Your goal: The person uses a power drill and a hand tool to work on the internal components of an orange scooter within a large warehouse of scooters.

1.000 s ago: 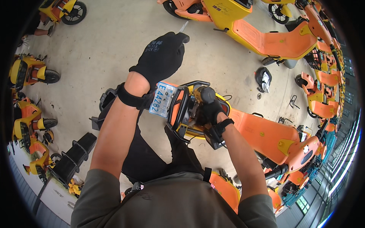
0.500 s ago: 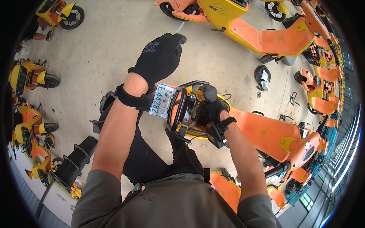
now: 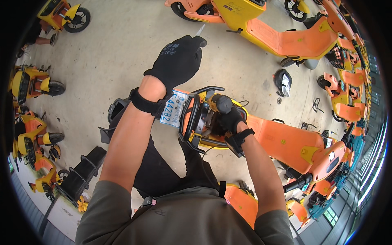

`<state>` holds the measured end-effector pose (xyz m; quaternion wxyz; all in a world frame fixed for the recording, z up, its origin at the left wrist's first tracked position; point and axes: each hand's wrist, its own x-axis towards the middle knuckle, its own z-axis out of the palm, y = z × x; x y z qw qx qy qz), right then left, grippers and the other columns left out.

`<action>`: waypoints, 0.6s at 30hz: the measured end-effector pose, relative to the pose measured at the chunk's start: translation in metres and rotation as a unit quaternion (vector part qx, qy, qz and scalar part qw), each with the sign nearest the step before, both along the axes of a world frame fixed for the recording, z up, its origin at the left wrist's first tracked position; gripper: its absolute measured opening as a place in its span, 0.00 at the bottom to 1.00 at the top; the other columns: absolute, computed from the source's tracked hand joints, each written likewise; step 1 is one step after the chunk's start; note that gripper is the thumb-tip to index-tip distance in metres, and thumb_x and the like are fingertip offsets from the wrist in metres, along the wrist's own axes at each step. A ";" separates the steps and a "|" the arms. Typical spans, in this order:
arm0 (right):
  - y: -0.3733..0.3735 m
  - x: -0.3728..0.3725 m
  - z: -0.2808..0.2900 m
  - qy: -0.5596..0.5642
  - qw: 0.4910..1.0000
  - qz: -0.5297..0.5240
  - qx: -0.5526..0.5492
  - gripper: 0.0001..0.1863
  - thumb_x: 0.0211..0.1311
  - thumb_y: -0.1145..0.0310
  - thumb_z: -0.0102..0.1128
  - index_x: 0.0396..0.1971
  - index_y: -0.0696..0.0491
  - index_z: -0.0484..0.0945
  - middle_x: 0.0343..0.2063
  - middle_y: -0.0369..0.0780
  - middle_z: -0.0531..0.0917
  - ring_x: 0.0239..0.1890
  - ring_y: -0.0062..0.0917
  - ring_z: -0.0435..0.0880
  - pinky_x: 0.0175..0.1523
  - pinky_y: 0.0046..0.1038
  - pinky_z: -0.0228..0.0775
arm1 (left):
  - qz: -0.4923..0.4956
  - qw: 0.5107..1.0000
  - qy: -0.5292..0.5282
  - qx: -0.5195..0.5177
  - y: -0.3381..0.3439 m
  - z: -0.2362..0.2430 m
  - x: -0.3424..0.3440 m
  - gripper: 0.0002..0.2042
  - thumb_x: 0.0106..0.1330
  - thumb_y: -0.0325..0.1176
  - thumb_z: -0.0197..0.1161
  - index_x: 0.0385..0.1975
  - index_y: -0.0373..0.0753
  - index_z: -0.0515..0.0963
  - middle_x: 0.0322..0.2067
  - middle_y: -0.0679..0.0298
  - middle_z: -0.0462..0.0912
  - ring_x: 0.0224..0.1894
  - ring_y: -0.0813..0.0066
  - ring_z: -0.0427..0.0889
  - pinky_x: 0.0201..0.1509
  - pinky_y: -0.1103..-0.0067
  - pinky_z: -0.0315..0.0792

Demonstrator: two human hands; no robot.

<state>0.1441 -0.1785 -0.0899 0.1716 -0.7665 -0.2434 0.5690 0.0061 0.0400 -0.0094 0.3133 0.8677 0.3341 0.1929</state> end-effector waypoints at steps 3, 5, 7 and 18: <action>0.001 0.000 0.003 -0.017 0.998 0.020 -0.051 0.18 0.53 0.80 0.54 0.46 0.53 0.73 0.29 0.37 0.79 0.31 0.24 0.77 0.31 0.26 0.70 | -0.005 1.000 0.011 -0.004 -0.003 -0.001 0.003 0.10 0.62 0.28 0.53 0.40 0.36 0.77 0.34 0.51 0.80 0.38 0.53 0.80 0.44 0.66 0.74; -0.005 0.000 0.002 -0.024 0.999 0.027 -0.018 0.17 0.53 0.80 0.54 0.45 0.54 0.74 0.29 0.37 0.79 0.30 0.24 0.77 0.30 0.26 0.70 | -0.011 1.000 0.021 -0.001 -0.004 -0.002 0.005 0.10 0.62 0.28 0.53 0.40 0.36 0.77 0.34 0.50 0.80 0.39 0.53 0.80 0.44 0.66 0.74; -0.012 0.003 -0.003 -0.031 0.999 0.034 0.013 0.15 0.53 0.79 0.54 0.43 0.55 0.75 0.28 0.37 0.79 0.29 0.24 0.77 0.30 0.26 0.70 | -0.018 0.999 0.032 0.002 -0.004 -0.001 0.005 0.10 0.62 0.28 0.53 0.40 0.36 0.77 0.34 0.50 0.80 0.39 0.53 0.80 0.44 0.66 0.74; -0.041 0.004 -0.027 0.050 0.991 -0.063 0.106 0.19 0.52 0.77 0.58 0.47 0.55 0.74 0.31 0.35 0.79 0.28 0.20 0.77 0.30 0.24 0.70 | -0.030 0.998 0.055 -0.007 -0.007 -0.005 0.012 0.11 0.62 0.30 0.53 0.41 0.36 0.77 0.35 0.50 0.80 0.39 0.52 0.80 0.45 0.65 0.73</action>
